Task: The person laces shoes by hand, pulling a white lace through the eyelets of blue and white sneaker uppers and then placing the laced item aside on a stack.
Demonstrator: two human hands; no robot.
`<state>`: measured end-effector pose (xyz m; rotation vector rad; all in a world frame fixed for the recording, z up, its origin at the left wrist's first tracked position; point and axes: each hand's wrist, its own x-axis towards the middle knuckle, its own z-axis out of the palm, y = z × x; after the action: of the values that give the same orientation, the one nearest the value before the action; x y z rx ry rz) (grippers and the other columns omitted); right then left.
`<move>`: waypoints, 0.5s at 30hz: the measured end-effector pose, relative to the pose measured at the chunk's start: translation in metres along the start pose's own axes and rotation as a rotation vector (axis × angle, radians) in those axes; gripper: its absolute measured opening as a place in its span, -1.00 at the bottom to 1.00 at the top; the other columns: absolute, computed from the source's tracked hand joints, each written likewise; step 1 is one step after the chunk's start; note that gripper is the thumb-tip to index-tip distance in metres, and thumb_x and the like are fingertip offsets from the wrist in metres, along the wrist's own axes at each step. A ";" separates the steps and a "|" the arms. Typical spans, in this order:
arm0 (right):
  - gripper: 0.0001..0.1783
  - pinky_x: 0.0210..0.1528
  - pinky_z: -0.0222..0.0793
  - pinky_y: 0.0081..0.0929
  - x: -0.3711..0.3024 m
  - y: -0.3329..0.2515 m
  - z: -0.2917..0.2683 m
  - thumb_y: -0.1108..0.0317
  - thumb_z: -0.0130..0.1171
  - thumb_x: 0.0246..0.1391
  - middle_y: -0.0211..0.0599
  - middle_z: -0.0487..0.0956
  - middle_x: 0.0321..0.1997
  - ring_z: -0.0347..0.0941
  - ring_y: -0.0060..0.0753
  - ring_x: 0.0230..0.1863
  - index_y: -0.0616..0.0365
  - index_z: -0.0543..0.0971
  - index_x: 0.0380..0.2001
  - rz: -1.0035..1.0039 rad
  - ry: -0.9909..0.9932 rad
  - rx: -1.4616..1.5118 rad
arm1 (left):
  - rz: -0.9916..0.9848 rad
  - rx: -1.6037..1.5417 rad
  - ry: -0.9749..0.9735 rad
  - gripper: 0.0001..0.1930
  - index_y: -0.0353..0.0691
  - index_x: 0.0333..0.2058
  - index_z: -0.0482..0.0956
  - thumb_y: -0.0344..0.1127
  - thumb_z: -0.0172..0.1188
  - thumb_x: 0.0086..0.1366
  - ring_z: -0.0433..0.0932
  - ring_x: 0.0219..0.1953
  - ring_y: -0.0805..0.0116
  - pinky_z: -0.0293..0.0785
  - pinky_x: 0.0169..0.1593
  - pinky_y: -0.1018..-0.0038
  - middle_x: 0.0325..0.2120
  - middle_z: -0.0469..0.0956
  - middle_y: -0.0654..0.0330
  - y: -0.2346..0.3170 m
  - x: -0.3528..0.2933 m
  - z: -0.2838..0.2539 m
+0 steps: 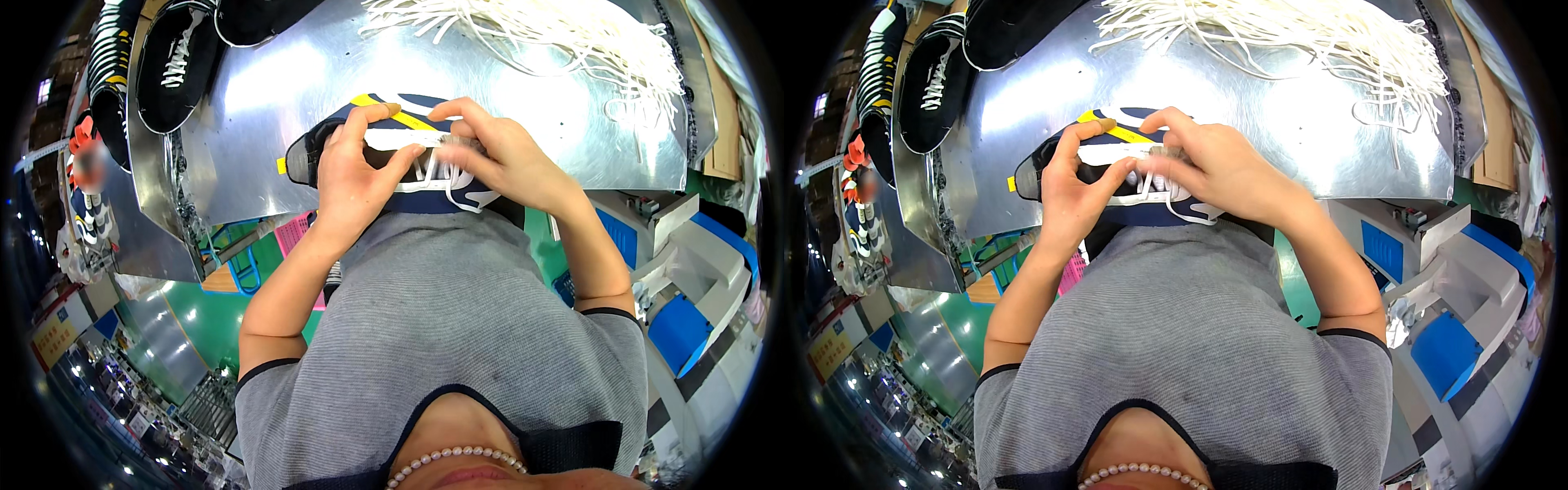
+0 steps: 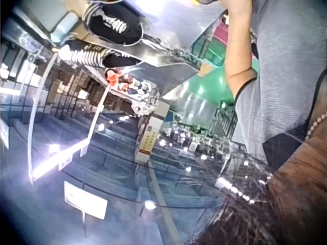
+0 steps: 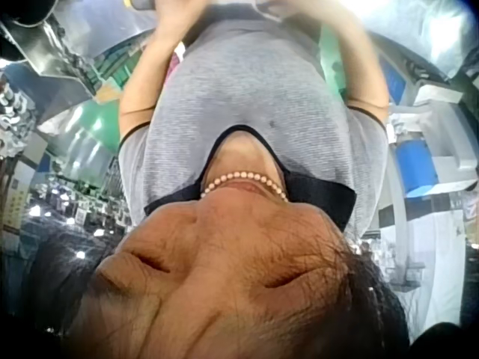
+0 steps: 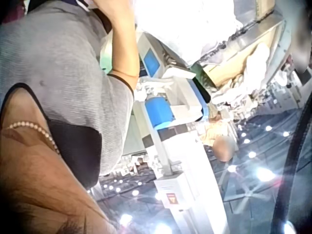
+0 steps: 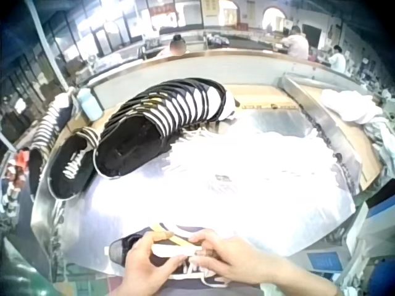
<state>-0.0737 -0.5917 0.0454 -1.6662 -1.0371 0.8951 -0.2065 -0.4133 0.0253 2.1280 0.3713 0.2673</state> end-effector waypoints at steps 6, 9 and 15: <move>-0.79 -0.42 0.39 -0.27 -0.004 -0.004 0.011 0.26 0.15 0.25 -0.20 0.57 -0.52 0.53 -0.08 -0.49 0.16 0.43 -0.24 -0.026 0.241 -0.254 | -0.094 0.005 -0.001 -0.55 -0.37 0.00 0.48 -0.44 0.43 0.17 0.59 -0.11 0.47 0.53 -0.04 0.54 -0.09 0.60 0.10 0.009 -0.001 -0.002; -0.78 -0.40 0.42 -0.26 -0.001 -0.001 0.011 0.22 0.17 0.24 -0.25 0.60 -0.50 0.55 -0.07 -0.45 0.14 0.44 -0.26 -0.012 0.219 -0.343 | -0.087 0.028 0.012 -0.55 -0.37 0.00 0.48 -0.43 0.43 0.16 0.59 -0.10 0.45 0.53 -0.03 0.52 -0.11 0.61 0.10 0.011 -0.001 0.000; -0.76 -0.51 0.44 -0.29 0.014 -0.001 0.025 0.35 0.20 0.06 -0.18 0.59 -0.57 0.59 -0.09 -0.49 0.23 0.41 -0.28 -0.154 0.225 -0.653 | 0.104 0.187 0.112 -0.52 -0.23 0.02 0.50 -0.38 0.39 0.10 0.50 -0.22 0.04 0.41 -0.09 0.24 -0.12 0.61 0.11 0.012 -0.005 0.007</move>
<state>-0.0909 -0.5700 0.0375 -2.1179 -1.3632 0.2569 -0.2065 -0.4271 0.0313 2.3258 0.3626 0.4279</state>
